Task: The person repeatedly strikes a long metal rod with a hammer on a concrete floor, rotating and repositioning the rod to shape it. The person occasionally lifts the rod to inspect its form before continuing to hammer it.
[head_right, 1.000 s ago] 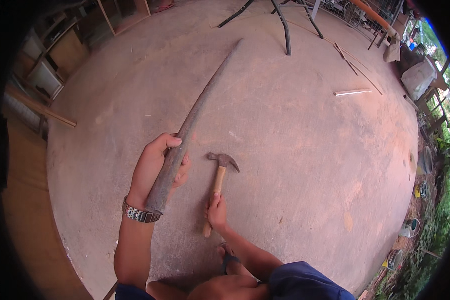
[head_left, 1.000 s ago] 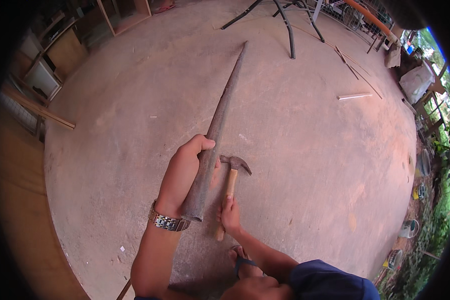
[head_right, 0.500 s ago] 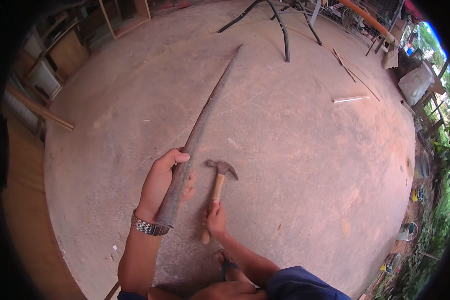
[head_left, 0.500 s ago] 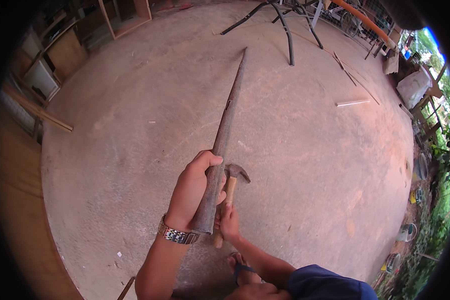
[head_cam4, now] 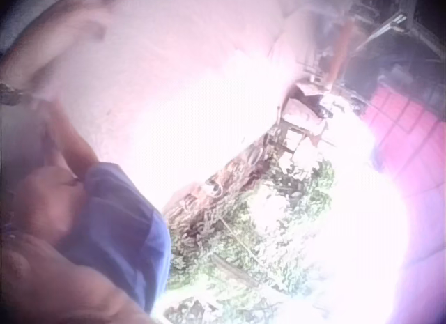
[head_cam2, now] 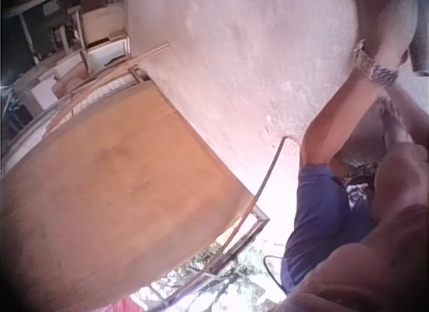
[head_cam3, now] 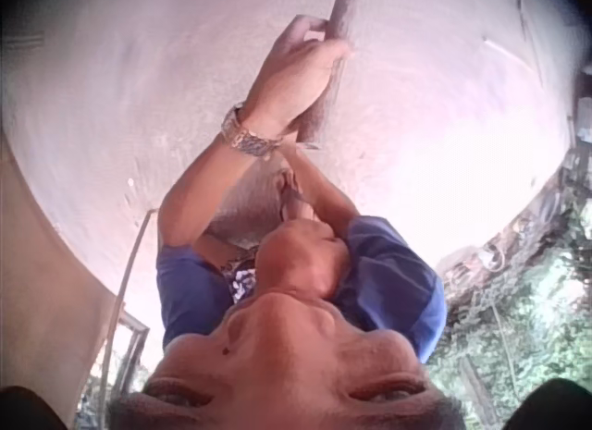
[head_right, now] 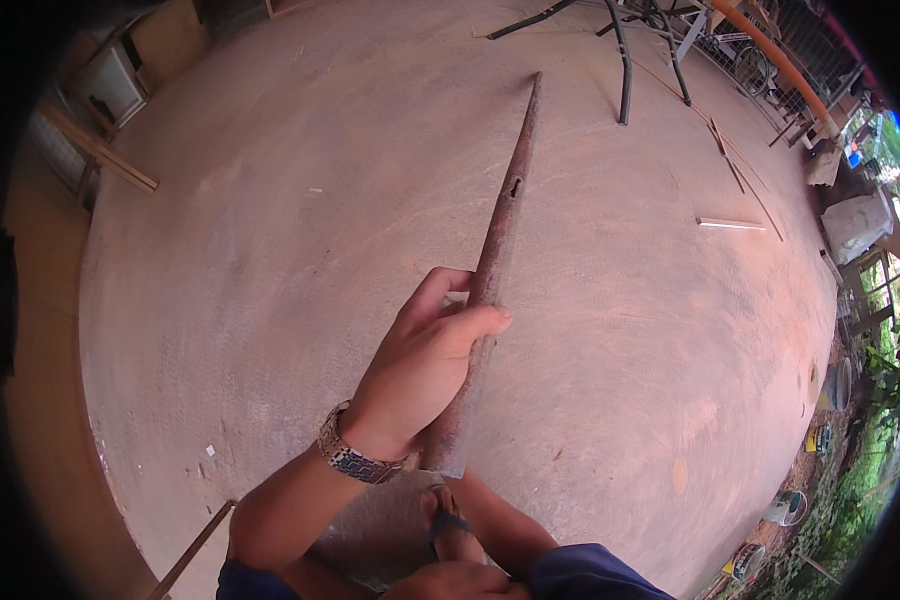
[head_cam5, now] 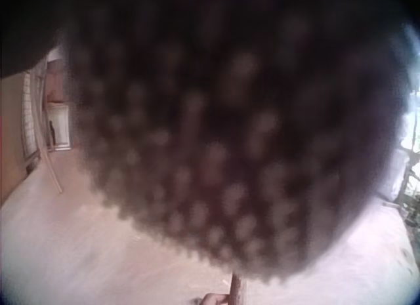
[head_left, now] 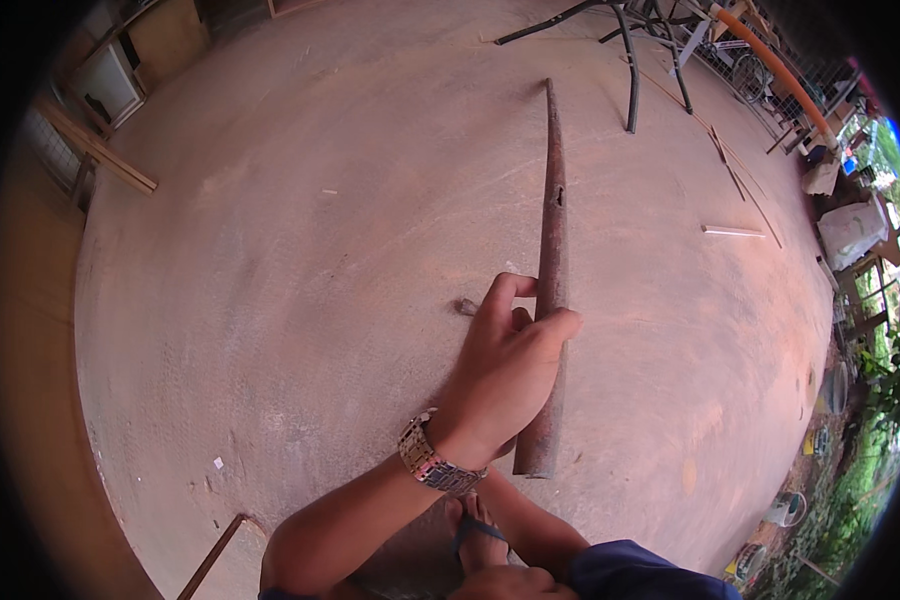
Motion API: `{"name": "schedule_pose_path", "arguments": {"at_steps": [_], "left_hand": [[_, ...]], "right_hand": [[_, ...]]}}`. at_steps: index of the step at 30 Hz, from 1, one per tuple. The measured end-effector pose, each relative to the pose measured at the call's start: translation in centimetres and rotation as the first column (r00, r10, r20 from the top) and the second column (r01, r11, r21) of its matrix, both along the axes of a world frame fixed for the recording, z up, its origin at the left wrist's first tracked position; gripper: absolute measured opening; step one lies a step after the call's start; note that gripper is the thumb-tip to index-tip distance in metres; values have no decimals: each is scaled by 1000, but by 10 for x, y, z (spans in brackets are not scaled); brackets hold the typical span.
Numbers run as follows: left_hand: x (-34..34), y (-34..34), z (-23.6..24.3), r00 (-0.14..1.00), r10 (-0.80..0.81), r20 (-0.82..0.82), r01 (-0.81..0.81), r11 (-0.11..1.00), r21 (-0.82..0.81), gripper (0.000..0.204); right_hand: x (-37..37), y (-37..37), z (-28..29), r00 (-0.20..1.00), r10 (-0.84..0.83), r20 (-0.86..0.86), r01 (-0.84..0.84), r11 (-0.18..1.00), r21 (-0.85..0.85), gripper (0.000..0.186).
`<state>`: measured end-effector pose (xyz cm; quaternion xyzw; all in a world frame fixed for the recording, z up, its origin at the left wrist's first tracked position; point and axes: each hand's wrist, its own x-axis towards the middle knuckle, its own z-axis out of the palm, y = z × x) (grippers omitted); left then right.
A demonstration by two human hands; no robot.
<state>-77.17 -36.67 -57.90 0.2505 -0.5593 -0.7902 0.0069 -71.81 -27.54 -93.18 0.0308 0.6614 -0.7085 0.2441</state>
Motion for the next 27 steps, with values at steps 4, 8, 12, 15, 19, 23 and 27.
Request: {"name": "schedule_pose_path", "arguments": {"at_steps": [4,8,12,15,19,23,27], "left_hand": [[1,-5,-2,1000,-17,-20,17,1000,3,38],[0,-9,-1,1000,-15,-18,15,1000,-16,37],[5,-24,-8,998,-4,-60,5,1000,8,48],[23,-58,-16,998,45,-36,-36,974,223,44],[38,-112,-24,982,75,-173,50,781,622,60],[34,-122,-22,963,139,-233,93,638,764,62],[22,-115,-4,915,155,-372,269,452,850,64]], "right_hand": [[-5,5,7,994,12,111,-6,998,-59,42],[-10,4,15,981,35,189,-14,994,-112,41],[-14,0,27,964,58,260,-13,986,-169,40],[-16,-5,35,947,18,320,27,990,-137,38],[-18,-8,43,940,-20,342,44,997,-64,38],[-17,-7,45,941,-19,337,44,997,-67,39],[-18,-6,46,938,-13,345,25,999,-32,41]]}}
